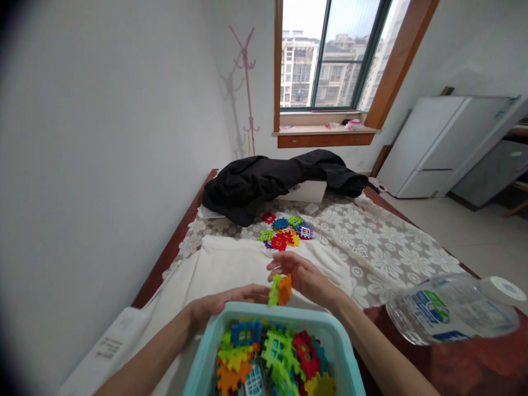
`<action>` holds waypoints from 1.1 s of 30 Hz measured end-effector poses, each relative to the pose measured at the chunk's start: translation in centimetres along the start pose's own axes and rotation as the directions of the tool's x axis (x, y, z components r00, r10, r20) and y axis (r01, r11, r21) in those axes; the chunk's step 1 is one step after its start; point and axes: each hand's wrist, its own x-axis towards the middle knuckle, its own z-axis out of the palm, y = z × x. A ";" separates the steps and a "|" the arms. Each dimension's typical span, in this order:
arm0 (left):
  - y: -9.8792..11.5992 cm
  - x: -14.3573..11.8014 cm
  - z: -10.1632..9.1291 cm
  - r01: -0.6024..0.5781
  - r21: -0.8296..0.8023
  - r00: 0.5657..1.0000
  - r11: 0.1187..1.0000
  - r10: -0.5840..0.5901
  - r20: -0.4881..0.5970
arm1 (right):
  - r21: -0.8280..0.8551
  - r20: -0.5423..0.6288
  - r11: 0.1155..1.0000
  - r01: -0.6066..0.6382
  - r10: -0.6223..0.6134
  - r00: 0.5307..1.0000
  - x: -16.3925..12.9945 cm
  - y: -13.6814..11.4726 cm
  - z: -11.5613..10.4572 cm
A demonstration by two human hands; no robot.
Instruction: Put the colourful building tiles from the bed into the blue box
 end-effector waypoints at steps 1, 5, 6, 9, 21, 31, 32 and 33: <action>-0.1 -0.2 0.0 0.049 0.003 0.999 0.999 -0.049 0.006 | 0.044 0.018 0.998 -0.047 0.047 0.999 0.3 0.7 0.2; -0.8 -0.3 -0.6 0.122 -0.056 0.992 0.991 -0.124 -0.031 | 0.048 0.007 0.984 -0.174 0.174 0.985 0.8 2.6 1.3; -0.9 -0.2 -0.7 0.107 -0.067 0.993 0.992 -0.110 -0.042 | 0.040 -0.018 0.982 -0.184 0.185 0.983 0.8 3.0 1.5; -0.9 -0.1 -0.8 0.089 -0.056 0.992 0.994 -0.094 -0.083 | 0.045 -0.080 0.973 -0.228 0.231 0.970 1.1 4.0 1.5; -0.6 0.0 0.0 0.080 0.059 0.960 0.995 -0.061 -0.272 | -0.254 -0.257 0.967 0.010 -0.077 0.963 -0.3 -4.2 1.0; -1.0 0.1 0.8 -0.064 0.096 0.929 0.993 0.094 -0.357 | -0.789 0.166 0.609 0.079 0.088 0.982 4.3 -8.6 3.7; -1.2 0.1 0.9 -0.081 0.088 0.923 0.993 0.108 -0.368 | -0.868 0.084 0.493 0.056 0.035 0.996 5.6 -7.4 2.2; -1.3 0.2 0.9 -0.098 0.083 0.916 0.992 0.122 -0.382 | -0.934 0.018 0.357 0.024 -0.021 1.000 6.9 -6.2 0.6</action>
